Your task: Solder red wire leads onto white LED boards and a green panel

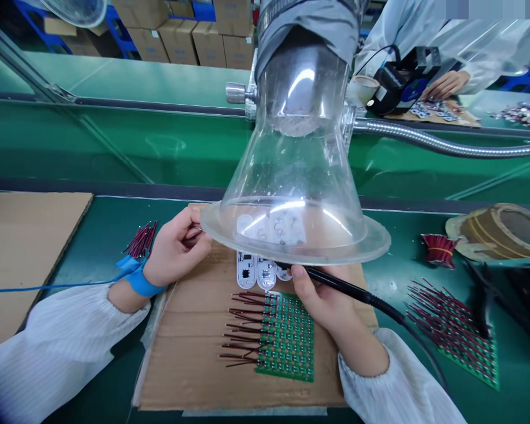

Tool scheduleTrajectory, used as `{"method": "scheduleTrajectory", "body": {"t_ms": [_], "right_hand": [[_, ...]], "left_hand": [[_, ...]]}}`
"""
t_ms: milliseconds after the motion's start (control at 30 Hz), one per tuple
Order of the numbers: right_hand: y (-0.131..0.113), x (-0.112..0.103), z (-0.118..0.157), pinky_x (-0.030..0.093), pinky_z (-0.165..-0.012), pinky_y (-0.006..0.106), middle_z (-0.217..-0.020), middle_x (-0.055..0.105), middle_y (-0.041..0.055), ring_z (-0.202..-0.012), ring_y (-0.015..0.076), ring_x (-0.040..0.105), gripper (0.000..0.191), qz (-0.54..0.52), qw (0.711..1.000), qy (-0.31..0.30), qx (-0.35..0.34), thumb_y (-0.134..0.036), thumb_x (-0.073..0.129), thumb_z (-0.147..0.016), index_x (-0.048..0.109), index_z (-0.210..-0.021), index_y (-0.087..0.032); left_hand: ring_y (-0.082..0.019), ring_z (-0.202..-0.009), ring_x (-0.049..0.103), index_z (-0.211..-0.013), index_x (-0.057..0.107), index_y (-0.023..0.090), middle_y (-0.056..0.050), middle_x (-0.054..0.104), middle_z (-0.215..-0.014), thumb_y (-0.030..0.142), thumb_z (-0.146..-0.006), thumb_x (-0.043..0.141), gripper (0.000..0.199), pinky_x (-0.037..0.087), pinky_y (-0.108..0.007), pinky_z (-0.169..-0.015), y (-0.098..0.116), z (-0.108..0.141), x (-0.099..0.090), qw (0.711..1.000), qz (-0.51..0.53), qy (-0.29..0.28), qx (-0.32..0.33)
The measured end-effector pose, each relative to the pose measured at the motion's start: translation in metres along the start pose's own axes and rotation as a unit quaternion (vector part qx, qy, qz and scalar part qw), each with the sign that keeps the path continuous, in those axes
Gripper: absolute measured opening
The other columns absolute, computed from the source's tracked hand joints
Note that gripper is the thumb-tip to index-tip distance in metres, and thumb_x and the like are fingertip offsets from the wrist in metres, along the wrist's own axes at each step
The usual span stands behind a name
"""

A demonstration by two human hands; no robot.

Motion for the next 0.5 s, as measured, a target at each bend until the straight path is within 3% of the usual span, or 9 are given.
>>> {"method": "scheduleTrajectory", "body": {"t_ms": [133, 300, 500], "right_hand": [[0.001, 0.001, 0.003, 0.061, -0.065, 0.036, -0.079, 0.078, 0.0030, -0.068, 0.0215, 0.075, 0.022, -0.011, 1.000, 0.006, -0.004, -0.047, 0.066, -0.104, 0.075, -0.099, -0.027], [0.007, -0.001, 0.008, 0.061, -0.068, 0.037, -0.081, 0.078, 0.0024, -0.069, 0.0212, 0.075, 0.022, -0.046, 0.998, 0.032, 0.039, -0.047, 0.065, -0.105, 0.072, -0.102, -0.027], [0.000, 0.010, 0.003, 0.060, -0.062, 0.035, -0.080, 0.078, 0.0029, -0.068, 0.0212, 0.076, 0.017, -0.028, 0.999, -0.016, 0.009, -0.043, 0.064, -0.106, 0.071, -0.107, -0.028]], "left_hand": [[-0.009, -0.054, 0.033, -0.088, 0.052, 0.023, 0.008, 0.033, -0.066, 0.011, -0.087, 0.061, 0.014, 0.028, -0.025, -0.051, 0.002, 0.000, 0.000, 1.000, -0.005, -0.002, 0.010], [-0.010, -0.052, 0.031, -0.087, 0.050, 0.023, 0.008, 0.032, -0.066, 0.009, -0.086, 0.060, 0.017, 0.027, -0.025, -0.050, 0.006, 0.000, -0.005, 1.000, -0.006, 0.020, 0.020], [-0.010, -0.052, 0.032, -0.086, 0.050, 0.023, 0.008, 0.034, -0.064, 0.009, -0.086, 0.059, 0.016, 0.027, -0.025, -0.049, 0.007, 0.000, -0.005, 0.999, -0.020, 0.025, 0.025]]}}
Point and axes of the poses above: each hand's wrist, its own z-axis away from the middle knuckle, its own x-axis out of the palm, y = z × x, the point moved 8 cm from there along -z, towards the middle knuckle
